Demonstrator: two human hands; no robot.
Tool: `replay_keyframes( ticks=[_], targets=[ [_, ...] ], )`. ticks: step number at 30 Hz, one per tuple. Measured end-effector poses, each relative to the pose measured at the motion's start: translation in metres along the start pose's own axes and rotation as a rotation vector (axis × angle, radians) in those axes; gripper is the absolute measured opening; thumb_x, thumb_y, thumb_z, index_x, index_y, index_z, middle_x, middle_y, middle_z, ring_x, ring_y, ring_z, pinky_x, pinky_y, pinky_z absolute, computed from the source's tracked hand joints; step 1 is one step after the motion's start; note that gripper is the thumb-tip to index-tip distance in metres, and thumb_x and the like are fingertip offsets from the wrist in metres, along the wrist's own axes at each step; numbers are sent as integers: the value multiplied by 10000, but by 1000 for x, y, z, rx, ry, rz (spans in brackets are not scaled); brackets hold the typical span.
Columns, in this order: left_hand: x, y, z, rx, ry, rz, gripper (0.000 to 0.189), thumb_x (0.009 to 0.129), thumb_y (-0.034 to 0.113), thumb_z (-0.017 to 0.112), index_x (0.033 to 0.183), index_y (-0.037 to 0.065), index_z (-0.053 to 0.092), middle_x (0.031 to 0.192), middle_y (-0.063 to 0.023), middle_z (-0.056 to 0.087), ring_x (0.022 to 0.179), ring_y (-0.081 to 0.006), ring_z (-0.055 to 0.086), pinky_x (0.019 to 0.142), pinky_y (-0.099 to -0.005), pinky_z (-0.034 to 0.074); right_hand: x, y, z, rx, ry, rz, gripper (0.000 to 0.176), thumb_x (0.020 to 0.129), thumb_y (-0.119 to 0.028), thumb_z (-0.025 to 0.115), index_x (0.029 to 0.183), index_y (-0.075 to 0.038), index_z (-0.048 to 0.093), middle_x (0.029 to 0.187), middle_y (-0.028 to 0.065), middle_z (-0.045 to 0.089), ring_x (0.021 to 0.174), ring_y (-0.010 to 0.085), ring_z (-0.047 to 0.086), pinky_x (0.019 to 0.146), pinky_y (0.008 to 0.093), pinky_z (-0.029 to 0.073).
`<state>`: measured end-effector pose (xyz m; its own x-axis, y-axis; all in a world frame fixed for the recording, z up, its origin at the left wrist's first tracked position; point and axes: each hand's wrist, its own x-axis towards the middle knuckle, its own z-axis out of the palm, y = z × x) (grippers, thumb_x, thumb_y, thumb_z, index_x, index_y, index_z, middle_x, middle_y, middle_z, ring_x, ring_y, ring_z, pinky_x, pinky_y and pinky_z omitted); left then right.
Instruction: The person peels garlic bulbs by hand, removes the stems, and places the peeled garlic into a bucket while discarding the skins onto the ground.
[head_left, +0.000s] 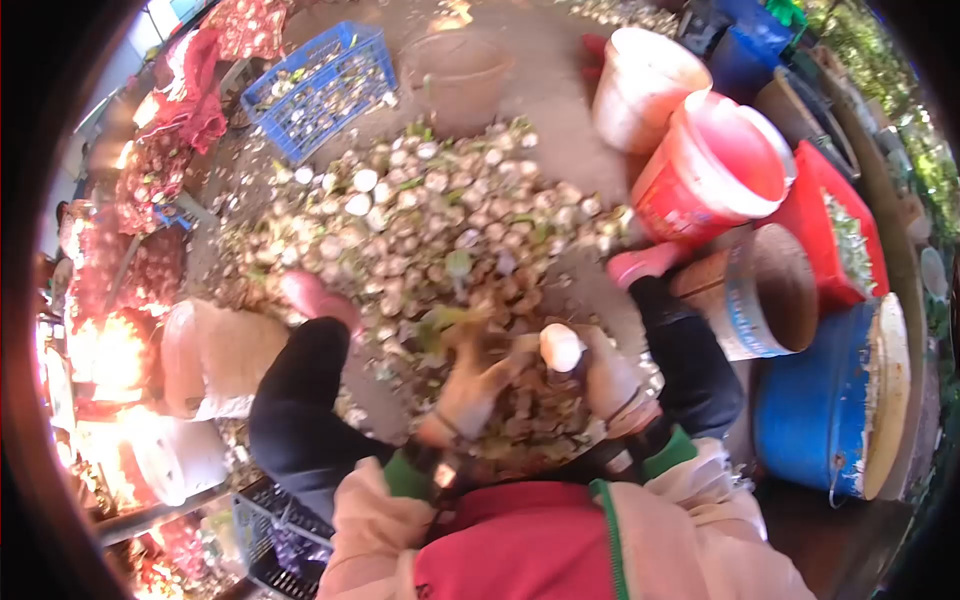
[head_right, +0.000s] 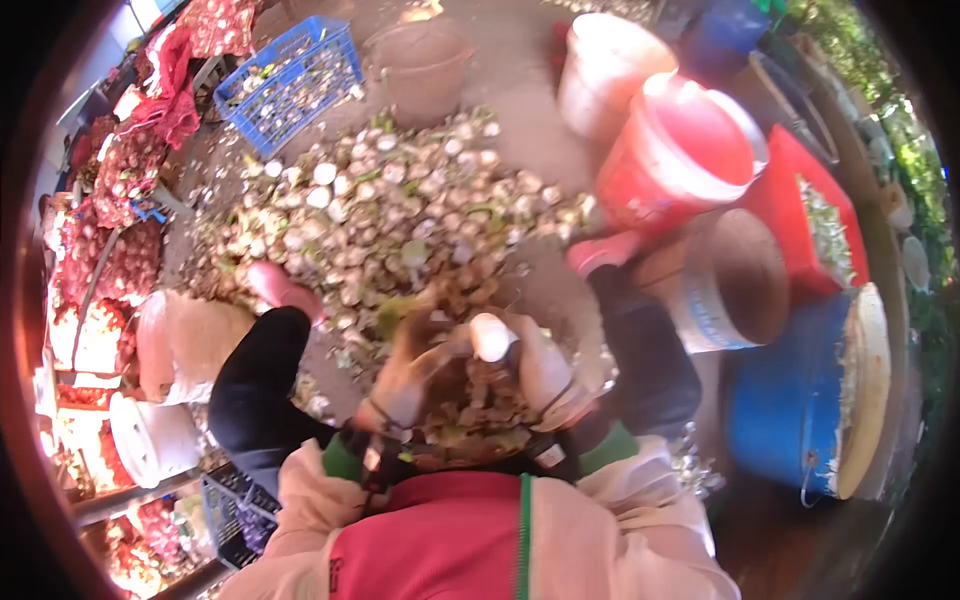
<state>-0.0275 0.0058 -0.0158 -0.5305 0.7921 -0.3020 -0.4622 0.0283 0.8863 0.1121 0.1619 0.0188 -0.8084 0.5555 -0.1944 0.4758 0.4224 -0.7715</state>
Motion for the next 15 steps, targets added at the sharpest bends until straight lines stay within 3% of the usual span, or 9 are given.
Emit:
replay_keyframes(
  ticks=[1, 3, 4, 7, 8, 10, 11, 12, 15],
  targets=[
    [-4, 2, 11, -190, -110, -87, 430, 918, 200, 639, 1269, -4, 496, 1088, -91, 597, 1019, -163, 558, 809, -292, 492, 0, 11, 11, -33, 21, -92, 336, 1018, -219, 421, 1282, -55, 549, 964, 137, 671, 846, 200, 656, 709, 320, 518],
    [9, -5, 18, 434, -195, -110, 397, 920, 264, 620, 1191, -18, 555, 1040, -134, 656, 955, -185, 615, 853, -304, 479, 8, 20, 13, 34, -69, -215, 370, 931, -114, 573, 1290, -40, 525, 1142, 204, 641, 1017, 277, 652, 849, 377, 541],
    [8, -1, 16, 411, -147, -220, 390, 910, 290, 626, 1146, -17, 581, 1004, -133, 664, 926, -183, 624, 832, -308, 487, 25, 48, 18, 609, -86, 147, 273, 914, -73, 561, 1180, -28, 603, 1160, 186, 640, 1039, 290, 639, 878, 391, 522],
    [22, -21, 15, 528, -177, -334, 403, 893, 358, 626, 1059, -9, 634, 938, -132, 679, 851, -202, 649, 783, -336, 509, 28, 62, -65, -516, 668, -442, 262, 859, -96, 594, 1110, -57, 655, 988, 95, 657, 905, 225, 629, 777, 387, 500],
    [32, -23, 17, 543, -248, -314, 380, 906, 334, 605, 1078, -4, 640, 961, -130, 677, 869, -208, 651, 797, -334, 509, 27, 114, -97, -314, 833, -352, 239, 844, -59, 605, 1077, -43, 658, 953, 71, 644, 875, 210, 613, 740, 380, 494],
    [33, -28, 5, 635, -345, -352, 361, 924, 290, 576, 1148, 15, 641, 1042, -153, 659, 948, -239, 645, 844, -340, 504, 23, 104, -170, -640, 1155, -222, 215, 829, -51, 641, 1039, -4, 654, 992, 112, 644, 865, 243, 613, 740, 381, 502],
    [36, -37, -3, 638, -334, -367, 361, 924, 290, 576, 1148, 15, 641, 1042, -153, 659, 948, -239, 645, 844, -340, 504, 33, 87, -192, -1218, 1223, -197, 299, 829, -100, 667, 1100, 21, 634, 1007, 166, 648, 912, 316, 613, 795, 416, 496],
    [37, -50, -10, 643, -378, -327, 375, 924, 314, 569, 1132, 11, 641, 1028, -151, 669, 936, -243, 654, 838, -340, 506, 47, 98, -196, -1267, 1269, -45, 418, 805, -141, 701, 1171, 36, 606, 1114, 223, 630, 1030, 381, 577, 897, 453, 470],
    [54, -74, -14, 685, -475, -183, 380, 925, 318, 559, 1118, 0, 636, 1023, -150, 678, 904, -245, 663, 820, -336, 510, 126, 95, -155, -1011, 1091, -187, 519, 789, -148, 700, 1255, 21, 543, 1257, 253, 528, 1146, 406, 514, 961, 469, 445]
  ],
)
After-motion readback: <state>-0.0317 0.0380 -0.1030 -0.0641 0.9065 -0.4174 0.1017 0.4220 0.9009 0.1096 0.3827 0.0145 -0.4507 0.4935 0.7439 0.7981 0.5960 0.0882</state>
